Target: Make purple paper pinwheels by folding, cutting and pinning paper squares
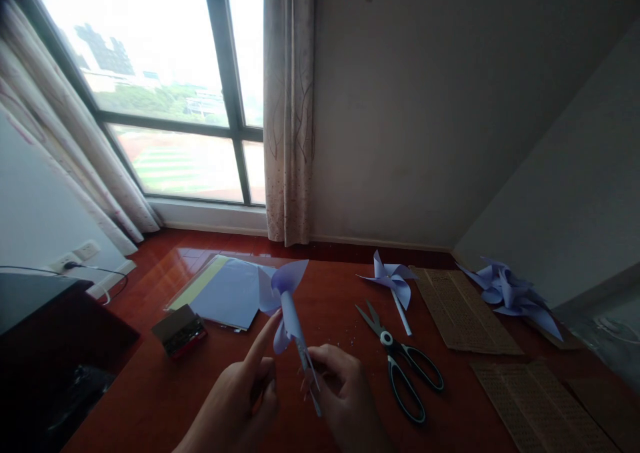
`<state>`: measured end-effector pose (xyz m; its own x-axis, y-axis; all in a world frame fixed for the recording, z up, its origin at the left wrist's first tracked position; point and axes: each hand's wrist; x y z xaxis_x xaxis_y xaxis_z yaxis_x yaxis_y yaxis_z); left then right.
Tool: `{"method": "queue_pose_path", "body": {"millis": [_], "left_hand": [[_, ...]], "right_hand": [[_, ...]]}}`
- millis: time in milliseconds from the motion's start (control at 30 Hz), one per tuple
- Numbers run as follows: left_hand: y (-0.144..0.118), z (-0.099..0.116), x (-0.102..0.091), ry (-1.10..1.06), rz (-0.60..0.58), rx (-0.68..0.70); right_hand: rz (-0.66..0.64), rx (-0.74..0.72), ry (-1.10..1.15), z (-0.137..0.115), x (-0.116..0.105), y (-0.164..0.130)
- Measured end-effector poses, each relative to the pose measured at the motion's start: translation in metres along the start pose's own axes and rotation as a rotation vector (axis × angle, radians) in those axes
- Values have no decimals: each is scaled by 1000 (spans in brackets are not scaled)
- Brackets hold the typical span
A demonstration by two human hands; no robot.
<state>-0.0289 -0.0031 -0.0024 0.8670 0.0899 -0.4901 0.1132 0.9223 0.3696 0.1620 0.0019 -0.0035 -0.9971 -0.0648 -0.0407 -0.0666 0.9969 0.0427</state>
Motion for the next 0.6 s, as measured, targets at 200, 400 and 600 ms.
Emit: {"method": "queue_pose_path", "body": {"millis": [200,400,600], "left_hand": [[3,9,-7,-82,95,-55],[3,9,-8,-112,201,-77],[3,7,-6,-175,232,-87]], "right_hand": [[91,159,205,0,-1,-2],[169,237,516,3,-11,2],[154,228,454,2,-11,5]]}}
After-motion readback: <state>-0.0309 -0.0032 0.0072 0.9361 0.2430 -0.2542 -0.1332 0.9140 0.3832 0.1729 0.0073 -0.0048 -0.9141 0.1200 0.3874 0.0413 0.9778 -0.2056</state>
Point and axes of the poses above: each hand's wrist, its own y-axis towards the middle knuckle, its own x-axis out of the palm, z = x × y, and after that the axes turned 11 degrees about z, right-handed
